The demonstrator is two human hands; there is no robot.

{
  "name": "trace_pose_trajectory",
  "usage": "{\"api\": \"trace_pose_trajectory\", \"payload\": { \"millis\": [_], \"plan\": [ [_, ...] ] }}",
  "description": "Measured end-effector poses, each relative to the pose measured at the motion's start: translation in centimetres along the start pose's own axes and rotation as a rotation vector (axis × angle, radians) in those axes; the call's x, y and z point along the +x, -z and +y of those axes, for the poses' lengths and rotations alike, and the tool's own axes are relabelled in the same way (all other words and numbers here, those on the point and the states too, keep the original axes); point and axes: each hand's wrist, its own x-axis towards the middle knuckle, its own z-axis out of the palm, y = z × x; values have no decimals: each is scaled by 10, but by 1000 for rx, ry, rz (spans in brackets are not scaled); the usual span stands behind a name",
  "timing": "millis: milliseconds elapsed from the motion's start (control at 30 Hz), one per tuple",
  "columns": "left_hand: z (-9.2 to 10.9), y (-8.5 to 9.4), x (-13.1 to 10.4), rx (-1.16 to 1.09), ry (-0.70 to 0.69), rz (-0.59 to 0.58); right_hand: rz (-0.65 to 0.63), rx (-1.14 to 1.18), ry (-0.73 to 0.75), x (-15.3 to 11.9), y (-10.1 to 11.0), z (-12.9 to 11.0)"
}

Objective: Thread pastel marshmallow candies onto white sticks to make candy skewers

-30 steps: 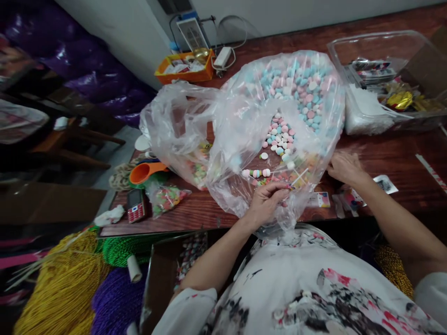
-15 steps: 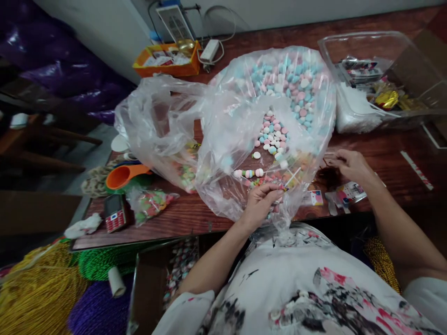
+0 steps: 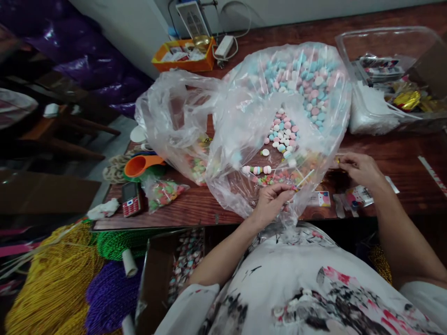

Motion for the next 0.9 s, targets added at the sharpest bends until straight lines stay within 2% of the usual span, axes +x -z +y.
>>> {"api": "trace_pose_trajectory", "payload": {
  "millis": [100,200,267,333,400,467,567,700,800,867,900],
  "plan": [
    [-4,-1,7,37,-21,-29,177,460,7,-27,10,-7],
    [-5,-10,13,70,-52,-53,263,655,83,-60,7,-46],
    [-3,-18,16,70,-91,-72,242,630,224,-78,-5,-80],
    [1,-23,16,42,-131,-91,191,522,436,-87,-21,-110],
    [6,-23,14,3,-162,-93,189,463,568,-87,-36,-129],
    [10,-17,9,-12,-188,-92,186,449,616,-82,-47,-136],
    [11,-5,1,-18,-195,-109,135,437,638,-72,-54,-135],
    [5,4,-2,-108,-126,-30,91,430,625,-69,-59,-133],
    [1,2,-1,-156,-107,17,222,441,529,-79,-67,-133],
    [1,-1,0,-157,-124,28,349,514,413,-88,-73,-132],
    [1,-3,0,-152,-139,27,371,580,336,-91,-75,-131]
  ]
}}
